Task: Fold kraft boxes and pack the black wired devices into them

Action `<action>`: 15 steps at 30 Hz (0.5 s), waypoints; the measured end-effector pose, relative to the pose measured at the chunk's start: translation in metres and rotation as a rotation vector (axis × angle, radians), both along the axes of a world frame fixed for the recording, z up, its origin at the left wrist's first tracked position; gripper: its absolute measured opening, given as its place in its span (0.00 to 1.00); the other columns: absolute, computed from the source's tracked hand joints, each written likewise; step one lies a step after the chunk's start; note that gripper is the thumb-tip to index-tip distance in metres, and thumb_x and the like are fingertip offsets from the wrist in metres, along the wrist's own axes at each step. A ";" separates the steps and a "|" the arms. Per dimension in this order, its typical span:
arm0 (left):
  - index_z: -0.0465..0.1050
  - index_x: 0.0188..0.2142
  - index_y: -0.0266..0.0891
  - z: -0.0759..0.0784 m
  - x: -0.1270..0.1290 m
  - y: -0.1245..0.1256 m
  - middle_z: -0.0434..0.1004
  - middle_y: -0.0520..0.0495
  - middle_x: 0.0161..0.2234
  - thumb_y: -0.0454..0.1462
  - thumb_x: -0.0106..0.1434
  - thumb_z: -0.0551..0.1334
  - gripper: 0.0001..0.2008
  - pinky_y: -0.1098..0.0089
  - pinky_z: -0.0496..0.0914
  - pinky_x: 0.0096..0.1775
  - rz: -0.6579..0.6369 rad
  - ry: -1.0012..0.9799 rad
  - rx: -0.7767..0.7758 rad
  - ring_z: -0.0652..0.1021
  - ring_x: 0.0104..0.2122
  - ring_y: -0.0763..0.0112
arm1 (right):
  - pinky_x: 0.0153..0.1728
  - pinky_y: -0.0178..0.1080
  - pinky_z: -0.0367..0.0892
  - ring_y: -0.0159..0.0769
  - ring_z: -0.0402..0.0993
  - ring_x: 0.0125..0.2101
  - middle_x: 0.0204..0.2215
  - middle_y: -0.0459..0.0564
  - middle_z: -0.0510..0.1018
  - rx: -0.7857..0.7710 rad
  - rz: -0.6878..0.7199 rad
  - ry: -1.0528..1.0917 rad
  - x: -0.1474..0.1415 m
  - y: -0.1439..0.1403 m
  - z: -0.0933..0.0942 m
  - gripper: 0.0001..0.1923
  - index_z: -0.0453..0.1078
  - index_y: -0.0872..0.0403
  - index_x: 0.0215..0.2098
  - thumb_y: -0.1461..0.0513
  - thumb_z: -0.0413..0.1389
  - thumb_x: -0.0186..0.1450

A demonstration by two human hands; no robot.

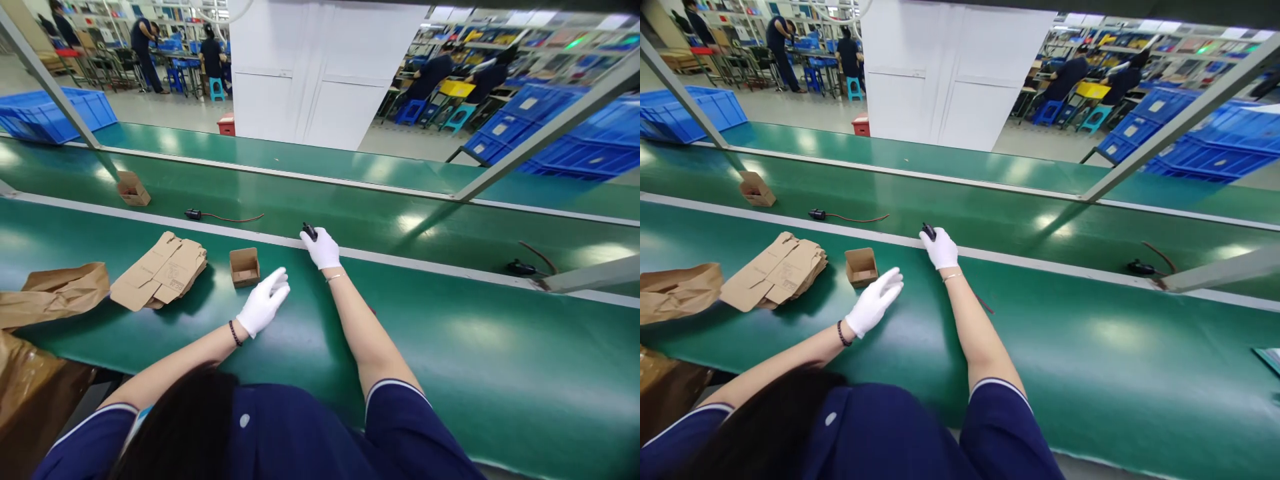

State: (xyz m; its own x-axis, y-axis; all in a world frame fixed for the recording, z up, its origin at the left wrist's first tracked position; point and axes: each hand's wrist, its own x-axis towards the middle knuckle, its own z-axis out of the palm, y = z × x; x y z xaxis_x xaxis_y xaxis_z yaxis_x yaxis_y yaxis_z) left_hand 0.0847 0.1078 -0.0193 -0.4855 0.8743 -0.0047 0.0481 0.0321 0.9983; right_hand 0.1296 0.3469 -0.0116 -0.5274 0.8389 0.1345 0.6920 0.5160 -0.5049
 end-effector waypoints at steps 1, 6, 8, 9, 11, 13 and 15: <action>0.56 0.67 0.36 0.003 0.001 0.007 0.66 0.34 0.64 0.41 0.67 0.60 0.31 0.55 0.67 0.62 0.051 -0.095 0.029 0.74 0.59 0.59 | 0.45 0.42 0.69 0.45 0.76 0.44 0.45 0.55 0.79 0.000 0.041 0.097 0.001 -0.020 0.001 0.28 0.69 0.53 0.54 0.42 0.49 0.68; 0.65 0.60 0.37 0.016 -0.002 0.036 0.71 0.37 0.61 0.40 0.64 0.64 0.26 0.57 0.62 0.65 0.250 -0.140 0.243 0.71 0.62 0.57 | 0.49 0.44 0.71 0.44 0.76 0.50 0.52 0.56 0.78 0.037 0.286 0.354 0.014 -0.112 0.004 0.25 0.68 0.53 0.57 0.50 0.54 0.66; 0.68 0.55 0.36 0.015 -0.008 0.037 0.75 0.38 0.56 0.38 0.63 0.64 0.21 0.57 0.64 0.64 0.291 -0.122 0.257 0.74 0.59 0.57 | 0.45 0.42 0.72 0.44 0.77 0.48 0.55 0.56 0.76 0.049 0.355 0.246 0.025 -0.129 0.010 0.30 0.64 0.53 0.63 0.54 0.56 0.65; 0.68 0.55 0.37 0.013 -0.012 0.035 0.76 0.38 0.55 0.38 0.63 0.63 0.21 0.57 0.65 0.63 0.303 -0.124 0.262 0.75 0.58 0.58 | 0.42 0.41 0.73 0.44 0.78 0.46 0.55 0.55 0.77 0.060 0.384 0.149 0.032 -0.131 0.015 0.31 0.62 0.52 0.65 0.55 0.56 0.65; 0.66 0.55 0.37 0.011 -0.022 0.029 0.77 0.39 0.53 0.37 0.64 0.62 0.20 0.57 0.68 0.61 0.325 -0.097 0.271 0.77 0.54 0.60 | 0.36 0.40 0.71 0.43 0.79 0.40 0.48 0.51 0.80 0.111 0.430 -0.053 0.048 -0.128 0.027 0.25 0.69 0.48 0.60 0.55 0.57 0.65; 0.66 0.55 0.38 0.012 -0.030 0.021 0.78 0.41 0.51 0.37 0.64 0.61 0.20 0.58 0.69 0.60 0.319 0.019 0.230 0.79 0.52 0.61 | 0.34 0.38 0.69 0.41 0.78 0.37 0.40 0.49 0.82 0.217 0.452 -0.138 0.065 -0.120 0.044 0.14 0.77 0.46 0.48 0.54 0.55 0.68; 0.69 0.55 0.39 0.016 -0.035 0.013 0.78 0.43 0.52 0.36 0.63 0.62 0.20 0.59 0.68 0.60 0.233 0.188 0.146 0.78 0.53 0.61 | 0.33 0.37 0.66 0.39 0.77 0.36 0.37 0.49 0.82 0.356 0.455 -0.080 0.078 -0.112 0.063 0.14 0.79 0.45 0.40 0.53 0.52 0.71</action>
